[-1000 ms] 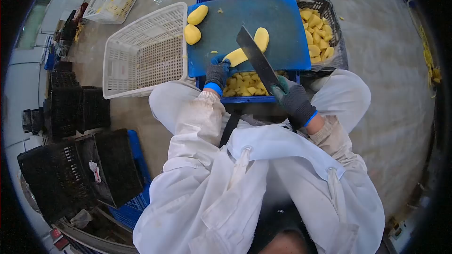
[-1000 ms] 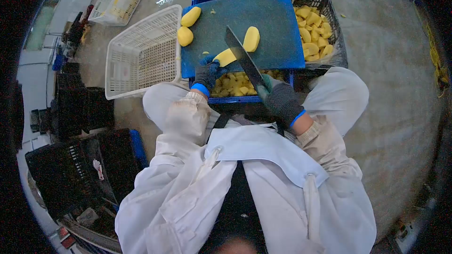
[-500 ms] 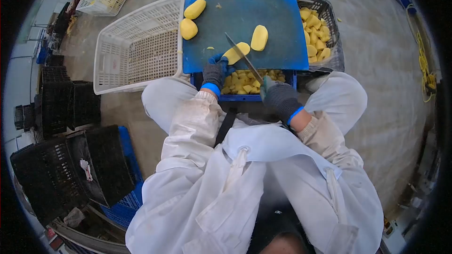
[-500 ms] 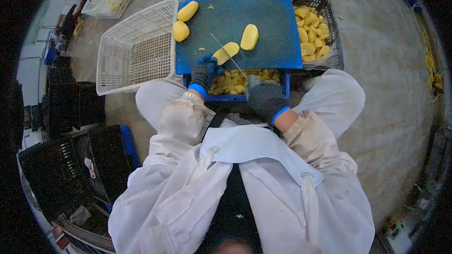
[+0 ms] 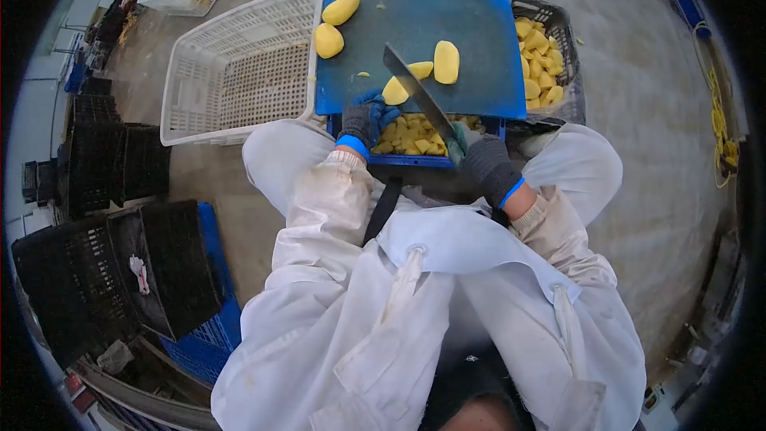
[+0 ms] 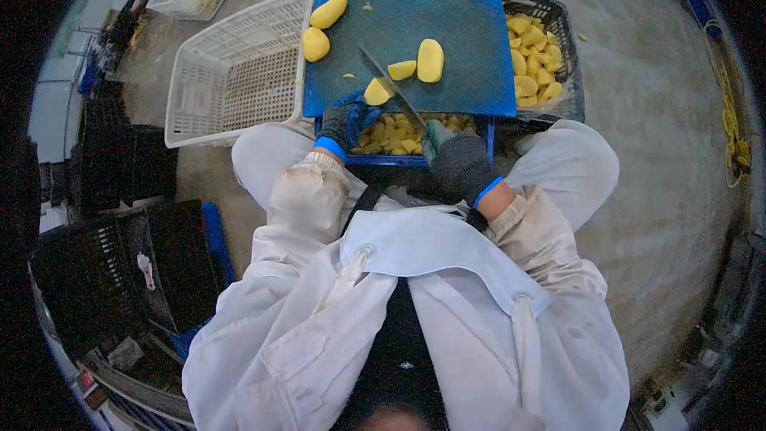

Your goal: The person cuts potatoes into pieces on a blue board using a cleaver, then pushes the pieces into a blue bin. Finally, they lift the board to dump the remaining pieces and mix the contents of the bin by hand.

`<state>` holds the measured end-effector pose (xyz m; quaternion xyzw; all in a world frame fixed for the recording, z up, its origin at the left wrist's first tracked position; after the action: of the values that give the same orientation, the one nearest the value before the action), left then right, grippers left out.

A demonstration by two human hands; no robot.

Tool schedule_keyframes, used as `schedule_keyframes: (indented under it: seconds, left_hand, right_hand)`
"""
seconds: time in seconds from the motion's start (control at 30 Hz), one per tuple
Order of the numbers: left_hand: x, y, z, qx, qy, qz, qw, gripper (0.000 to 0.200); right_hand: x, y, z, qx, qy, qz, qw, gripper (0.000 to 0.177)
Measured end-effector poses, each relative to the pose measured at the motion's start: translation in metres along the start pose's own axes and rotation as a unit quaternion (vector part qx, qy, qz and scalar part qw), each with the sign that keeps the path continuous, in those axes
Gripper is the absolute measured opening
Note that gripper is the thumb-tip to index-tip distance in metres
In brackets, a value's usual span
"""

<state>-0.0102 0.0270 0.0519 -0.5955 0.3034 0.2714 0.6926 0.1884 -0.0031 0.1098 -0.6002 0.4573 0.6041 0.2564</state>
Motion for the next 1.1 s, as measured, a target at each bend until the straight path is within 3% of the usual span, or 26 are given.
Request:
schedule_keyframes:
  seconds: [0.1, 0.17, 0.23, 0.4, 0.5, 0.6, 0.67, 0.73, 0.8, 0.83, 0.9, 1.0, 1.1]
  left_hand:
    - [0.009, 0.012, 0.000, -0.005, 0.008, 0.039, 0.999, 0.034]
    - [0.013, 0.026, -0.001, -0.088, -0.007, -0.155, 0.984, 0.035]
    - [0.015, 0.032, -0.002, -0.134, -0.011, -0.245, 0.960, 0.035]
    - [0.025, 0.051, -0.004, -0.248, -0.014, -0.311, 0.917, 0.032]
    - [0.032, 0.056, 0.004, -0.155, -0.011, -0.227, 0.962, 0.029]
    - [0.019, 0.023, 0.010, -0.104, 0.045, 0.020, 0.993, 0.026]
    - [0.026, 0.048, 0.010, -0.190, 0.020, -0.095, 0.977, 0.028]
    - [0.036, 0.057, 0.007, -0.158, 0.018, -0.035, 0.987, 0.029]
    - [0.038, 0.035, 0.009, 0.000, 0.034, 0.201, 0.979, 0.028]
    - [0.032, 0.050, 0.007, -0.081, -0.002, 0.087, 0.993, 0.026]
    - [0.016, 0.061, -0.007, -0.236, -0.072, -0.143, 0.958, 0.024]
    - [-0.007, 0.012, 0.004, -0.013, -0.143, -0.044, 0.989, 0.023]
    - [0.010, 0.026, 0.004, -0.093, -0.064, -0.057, 0.992, 0.022]
  right_hand:
    - [-0.002, 0.009, -0.007, -0.017, 0.004, -0.008, 1.000, 0.024]
    - [0.006, 0.008, -0.008, -0.023, 0.004, -0.022, 0.999, 0.023]
    - [0.007, 0.009, -0.008, -0.032, 0.017, -0.042, 0.998, 0.023]
    - [0.006, 0.013, -0.005, -0.036, 0.054, -0.076, 0.995, 0.023]
    - [0.014, 0.021, 0.000, -0.015, 0.103, -0.114, 0.988, 0.022]
    - [0.030, 0.019, 0.006, -0.001, 0.105, -0.123, 0.987, 0.022]
    - [0.045, 0.014, 0.015, 0.008, 0.113, -0.115, 0.987, 0.022]
    - [0.054, -0.002, 0.026, -0.012, 0.071, -0.028, 0.997, 0.026]
    - [0.046, -0.016, 0.028, -0.021, 0.034, 0.044, 0.998, 0.028]
    - [0.044, -0.022, 0.027, -0.022, 0.021, 0.073, 0.997, 0.029]
    - [0.034, -0.021, 0.025, -0.013, 0.013, 0.087, 0.996, 0.029]
    - [0.017, -0.013, 0.005, 0.012, 0.013, 0.051, 0.999, 0.028]
    - [0.011, -0.010, -0.006, 0.005, -0.027, 0.027, 0.999, 0.026]
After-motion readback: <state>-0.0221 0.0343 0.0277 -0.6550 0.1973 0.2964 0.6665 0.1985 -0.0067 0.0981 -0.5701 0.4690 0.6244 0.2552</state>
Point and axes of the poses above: each hand's wrist, its own z-axis towards the middle knuckle, its own x-axis out of the palm, y = z × x, the point moved 9 cm from there along z, towards the middle knuckle, and after that the axes turned 12 degrees about -z, right-handed, at the moved point
